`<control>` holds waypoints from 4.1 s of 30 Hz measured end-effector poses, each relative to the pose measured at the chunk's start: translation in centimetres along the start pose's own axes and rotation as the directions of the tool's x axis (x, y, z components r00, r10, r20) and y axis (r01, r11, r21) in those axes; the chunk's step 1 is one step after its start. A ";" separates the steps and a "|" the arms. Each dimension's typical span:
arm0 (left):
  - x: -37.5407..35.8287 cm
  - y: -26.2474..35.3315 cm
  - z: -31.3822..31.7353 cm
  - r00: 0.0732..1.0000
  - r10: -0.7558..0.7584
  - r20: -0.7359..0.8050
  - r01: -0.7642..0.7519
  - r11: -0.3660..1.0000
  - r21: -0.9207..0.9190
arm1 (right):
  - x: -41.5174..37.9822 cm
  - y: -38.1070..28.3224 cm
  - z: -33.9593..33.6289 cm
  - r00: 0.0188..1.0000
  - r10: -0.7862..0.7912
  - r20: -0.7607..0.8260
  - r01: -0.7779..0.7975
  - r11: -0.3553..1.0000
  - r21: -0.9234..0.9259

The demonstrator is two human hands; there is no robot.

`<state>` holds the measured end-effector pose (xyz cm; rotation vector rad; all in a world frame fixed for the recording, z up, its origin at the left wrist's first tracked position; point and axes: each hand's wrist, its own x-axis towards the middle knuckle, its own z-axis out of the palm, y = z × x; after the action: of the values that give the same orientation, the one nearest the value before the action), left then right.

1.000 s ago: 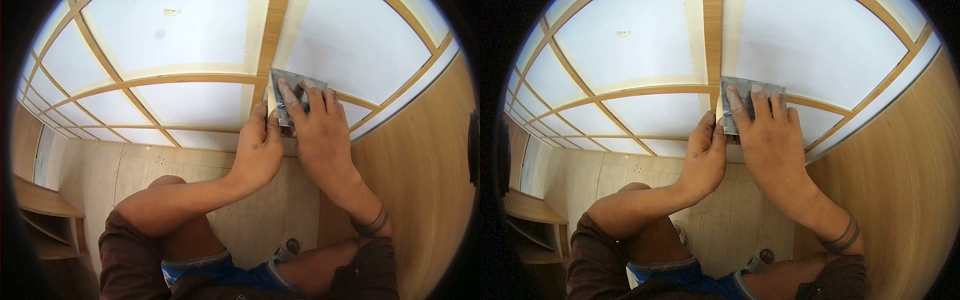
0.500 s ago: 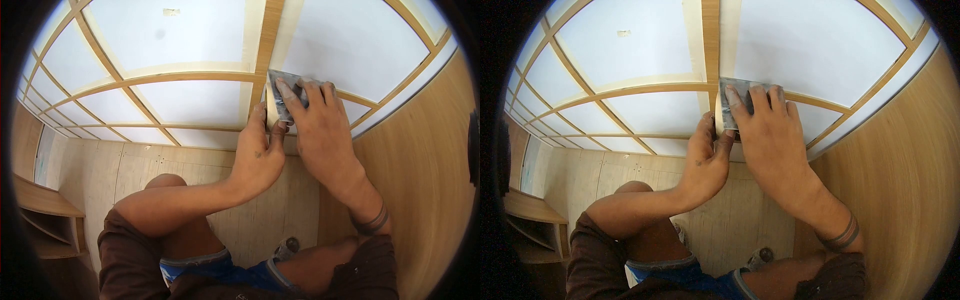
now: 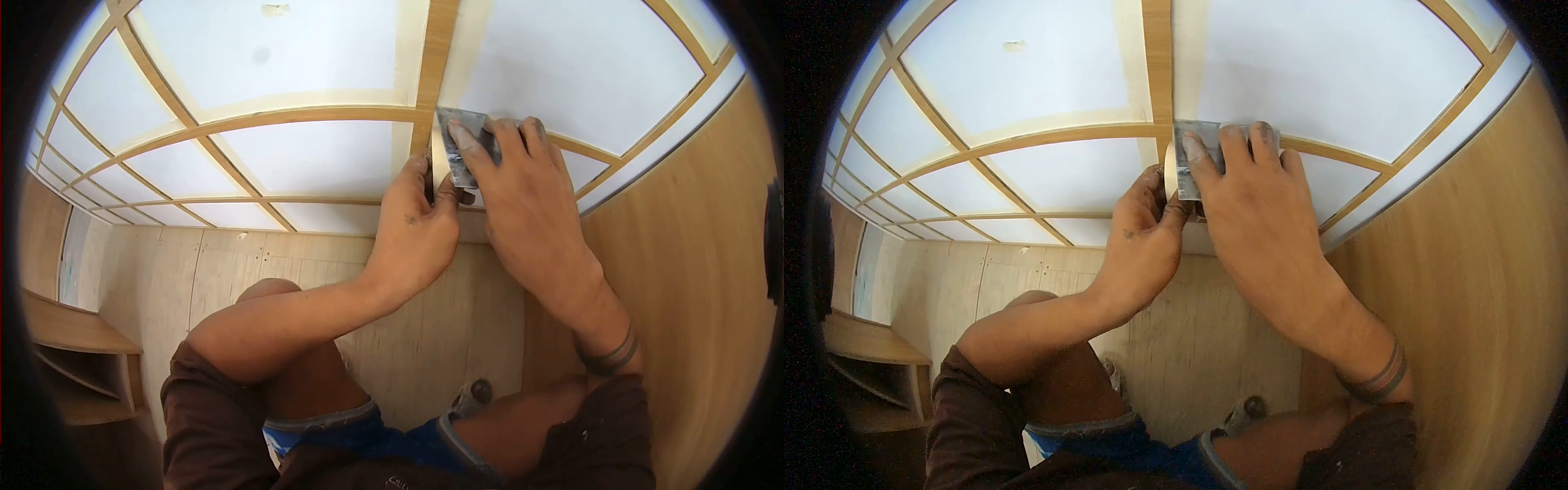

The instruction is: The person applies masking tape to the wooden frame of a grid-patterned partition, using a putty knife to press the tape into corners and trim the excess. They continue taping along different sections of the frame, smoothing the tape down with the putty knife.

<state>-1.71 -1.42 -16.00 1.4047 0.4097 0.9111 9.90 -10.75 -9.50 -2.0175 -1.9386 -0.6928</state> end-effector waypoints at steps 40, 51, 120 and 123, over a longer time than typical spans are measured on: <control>-0.7 0.7 0.8 0.999 0.026 0.026 -0.026 1.000 0.015 | 4.4 2.0 -1.5 0.988 0.061 -0.143 -0.070 0.996 -0.057; -0.8 1.0 0.8 1.000 0.001 0.013 -0.002 1.000 0.031 | 5.1 2.8 -1.0 0.968 0.072 -0.240 -0.090 0.994 -0.064; -0.7 1.3 0.4 0.999 -0.021 0.037 0.017 0.995 0.095 | 1.0 0.9 1.1 0.973 -0.071 -0.218 0.050 0.994 -0.100; -0.7 0.4 0.8 0.997 0.076 -0.019 -0.074 0.993 0.092 | 1.0 1.2 1.2 0.971 -0.073 -0.230 0.054 0.995 -0.085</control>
<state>-1.71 -2.50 -15.69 1.5025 0.4229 0.9804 11.23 -9.39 -9.89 -1.8290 -1.8718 -0.9876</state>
